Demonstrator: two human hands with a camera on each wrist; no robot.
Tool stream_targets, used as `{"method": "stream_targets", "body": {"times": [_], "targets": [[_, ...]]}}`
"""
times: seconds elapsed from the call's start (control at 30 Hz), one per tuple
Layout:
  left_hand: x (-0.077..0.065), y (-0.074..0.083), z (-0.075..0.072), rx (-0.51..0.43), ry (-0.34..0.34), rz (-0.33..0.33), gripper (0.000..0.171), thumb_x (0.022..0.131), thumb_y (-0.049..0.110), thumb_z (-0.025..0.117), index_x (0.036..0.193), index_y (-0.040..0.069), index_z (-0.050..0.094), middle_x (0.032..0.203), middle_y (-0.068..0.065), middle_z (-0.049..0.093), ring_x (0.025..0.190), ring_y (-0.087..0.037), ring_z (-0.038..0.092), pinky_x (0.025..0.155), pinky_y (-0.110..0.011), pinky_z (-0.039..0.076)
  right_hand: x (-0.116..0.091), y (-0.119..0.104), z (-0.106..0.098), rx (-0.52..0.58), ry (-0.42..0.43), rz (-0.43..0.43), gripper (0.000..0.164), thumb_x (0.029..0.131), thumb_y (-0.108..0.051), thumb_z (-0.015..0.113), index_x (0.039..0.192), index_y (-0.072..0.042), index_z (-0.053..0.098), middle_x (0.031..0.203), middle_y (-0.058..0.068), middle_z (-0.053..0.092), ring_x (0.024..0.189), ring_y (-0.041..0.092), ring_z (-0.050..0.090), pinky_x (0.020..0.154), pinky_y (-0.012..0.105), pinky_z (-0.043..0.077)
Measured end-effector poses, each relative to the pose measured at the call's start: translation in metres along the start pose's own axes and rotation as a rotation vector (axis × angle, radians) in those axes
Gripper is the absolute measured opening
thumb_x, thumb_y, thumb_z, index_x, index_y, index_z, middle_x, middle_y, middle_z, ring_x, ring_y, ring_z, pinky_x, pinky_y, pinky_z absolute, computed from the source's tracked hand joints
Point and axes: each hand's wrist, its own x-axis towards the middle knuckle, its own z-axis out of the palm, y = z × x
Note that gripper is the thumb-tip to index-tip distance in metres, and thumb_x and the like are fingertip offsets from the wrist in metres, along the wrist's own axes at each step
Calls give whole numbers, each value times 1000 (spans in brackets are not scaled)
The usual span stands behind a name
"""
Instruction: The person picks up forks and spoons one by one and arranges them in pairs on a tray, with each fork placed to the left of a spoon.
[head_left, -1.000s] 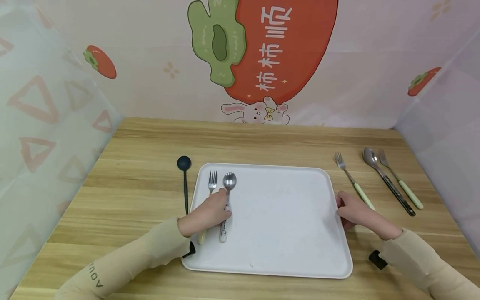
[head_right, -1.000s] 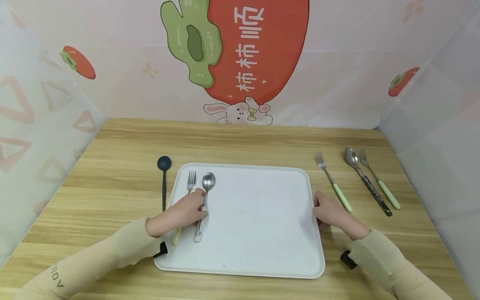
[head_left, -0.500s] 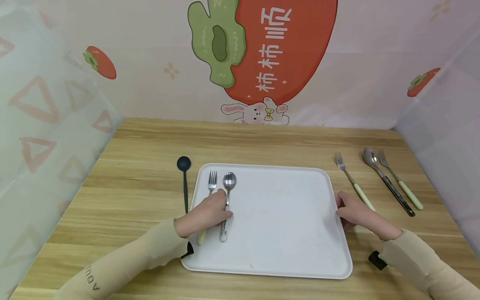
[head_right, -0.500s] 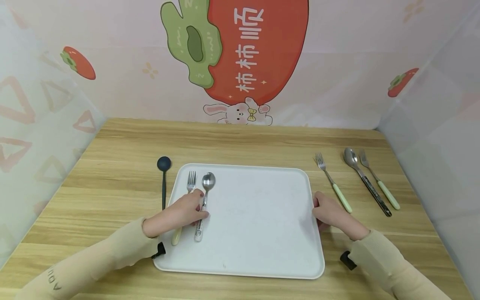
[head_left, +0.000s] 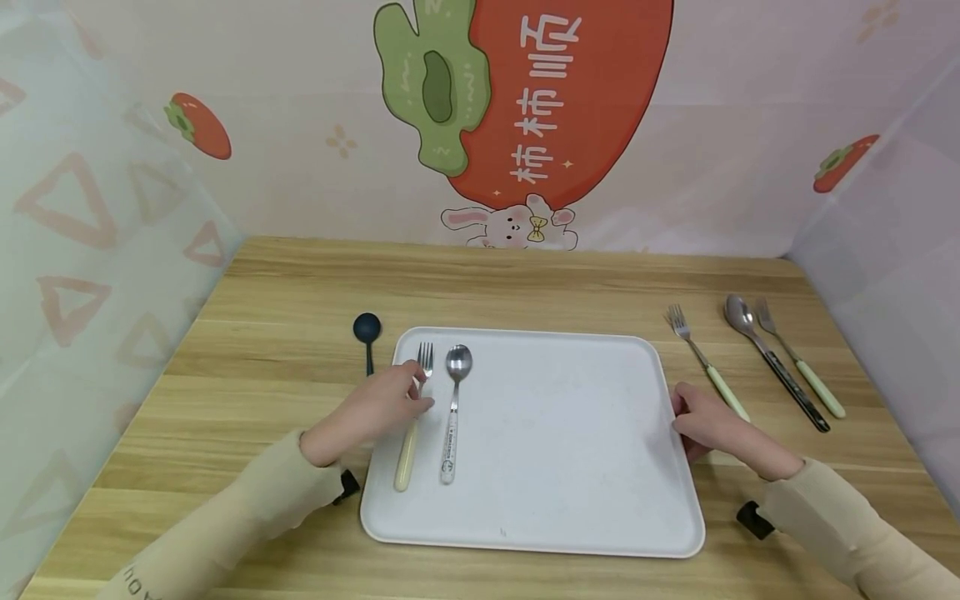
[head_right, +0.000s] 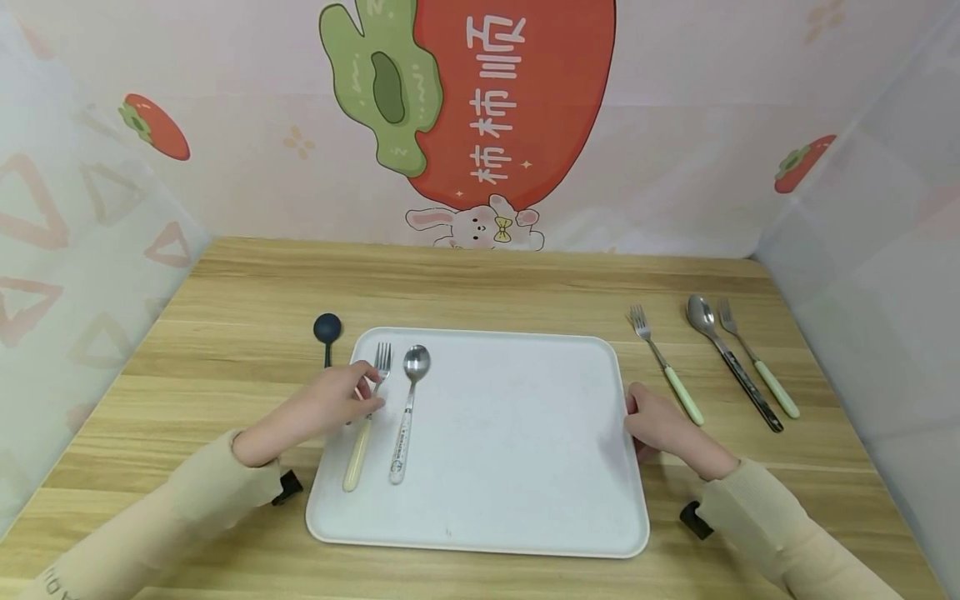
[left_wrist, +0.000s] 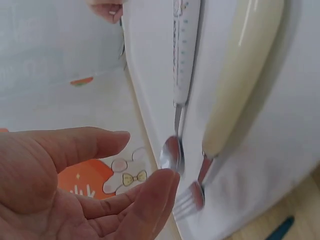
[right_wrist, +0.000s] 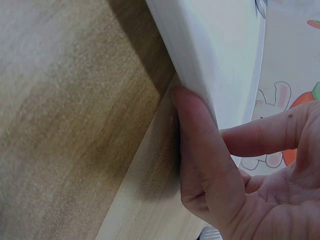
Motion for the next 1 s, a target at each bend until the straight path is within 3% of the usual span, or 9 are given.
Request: {"method": "stream_targets", "body": {"times": [0.33, 0.6, 0.87, 1.0], "targets": [[-4, -23, -10, -13, 29, -47, 33, 86, 17, 60, 110, -4, 54, 85, -11, 59, 71, -19, 54, 59, -29, 48, 0, 0, 0, 4, 1, 3, 15, 76, 3, 45, 90, 5, 39, 77, 15, 48, 56, 20, 56, 48, 35, 53], [-9, -39, -10, -32, 81, -41, 24, 85, 11, 59, 101, -6, 54, 83, -12, 60, 70, -20, 52, 58, -29, 46, 1, 0, -1, 19, -9, 4, 16, 77, 3, 46, 91, 5, 39, 79, 15, 48, 57, 20, 57, 49, 35, 53], [-8, -47, -2, -65, 47, -26, 22, 85, 7, 58, 101, -7, 51, 78, -10, 60, 65, -17, 54, 56, -28, 45, 2, 0, -10, 62, -107, 17, 16, 81, 3, 48, 91, 5, 37, 81, 15, 47, 61, 20, 57, 54, 35, 54], [-9, -48, 1, -100, 28, -45, 25, 85, 3, 56, 105, -9, 49, 76, -10, 59, 57, -15, 55, 53, -26, 46, 1, -4, -15, 8, -154, -6, 13, 83, 1, 49, 90, 5, 40, 80, 13, 51, 64, 18, 57, 55, 34, 53]]}}
